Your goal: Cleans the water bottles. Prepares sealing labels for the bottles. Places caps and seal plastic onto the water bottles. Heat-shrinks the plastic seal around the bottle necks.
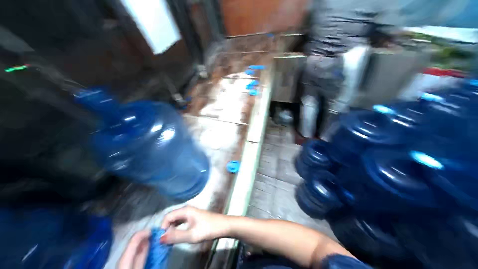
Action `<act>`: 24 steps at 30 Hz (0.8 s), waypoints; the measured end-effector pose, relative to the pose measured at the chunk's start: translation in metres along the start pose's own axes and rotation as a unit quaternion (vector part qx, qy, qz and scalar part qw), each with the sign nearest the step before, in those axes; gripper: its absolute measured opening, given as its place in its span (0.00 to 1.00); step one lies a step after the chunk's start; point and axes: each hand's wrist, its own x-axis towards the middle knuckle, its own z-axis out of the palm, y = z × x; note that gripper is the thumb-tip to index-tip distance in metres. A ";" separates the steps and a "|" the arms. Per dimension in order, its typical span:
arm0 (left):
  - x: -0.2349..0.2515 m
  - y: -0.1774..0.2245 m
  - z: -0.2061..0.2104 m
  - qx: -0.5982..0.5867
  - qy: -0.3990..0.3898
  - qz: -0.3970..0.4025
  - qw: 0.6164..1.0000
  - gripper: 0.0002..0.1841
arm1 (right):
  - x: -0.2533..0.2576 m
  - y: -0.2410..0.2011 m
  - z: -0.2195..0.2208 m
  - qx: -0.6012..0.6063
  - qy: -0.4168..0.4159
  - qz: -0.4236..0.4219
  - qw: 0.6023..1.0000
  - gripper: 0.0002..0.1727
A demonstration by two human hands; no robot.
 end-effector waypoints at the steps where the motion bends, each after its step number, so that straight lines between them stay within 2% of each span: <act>1: -0.001 0.007 -0.003 0.028 0.024 0.003 0.999 0.14 | 0.009 0.001 0.005 -0.006 -0.025 0.000 1.000 0.11; 3: -0.007 0.006 -0.019 0.050 0.082 0.035 0.995 0.13 | 0.031 0.004 0.019 0.015 -0.069 0.016 0.997 0.11; 5: -0.016 0.013 -0.040 0.001 0.130 0.034 0.991 0.12 | 0.055 0.007 0.034 0.094 -0.116 0.049 0.988 0.07; 7: -0.027 0.023 -0.066 -0.096 0.159 0.008 0.983 0.11 | 0.084 0.008 0.043 0.218 -0.188 0.100 0.952 0.06; 8: -0.031 0.027 -0.080 -0.108 0.171 0.005 0.979 0.11 | 0.101 0.006 0.047 0.255 -0.222 0.123 0.933 0.07; 10: -0.038 0.042 -0.103 -0.120 0.220 0.001 0.968 0.11 | 0.139 -0.001 0.060 0.268 -0.275 0.151 0.911 0.09; 12: -0.045 0.049 -0.127 -0.153 0.263 0.040 0.952 0.13 | 0.179 -0.012 0.077 0.239 -0.309 0.156 0.907 0.13; 14: -0.044 0.060 -0.155 -0.145 0.304 0.057 0.940 0.14 | 0.222 -0.019 0.098 0.209 -0.323 0.158 0.910 0.16; 16: -0.027 0.084 -0.179 -0.138 0.399 -0.004 0.907 0.16 | 0.263 -0.020 0.120 0.194 -0.327 0.167 0.909 0.15; 18: -0.011 0.101 -0.206 -0.082 0.457 -0.039 0.885 0.15 | 0.301 -0.016 0.140 0.199 -0.330 0.176 0.906 0.12; 21: 0.004 0.103 -0.254 0.008 0.466 -0.018 0.885 0.15 | 0.351 -0.009 0.164 0.192 -0.327 0.182 0.907 0.10; 24: 0.032 0.106 -0.297 0.088 0.498 -0.021 0.862 0.15 | 0.393 -0.002 0.185 0.139 -0.273 0.155 0.939 0.10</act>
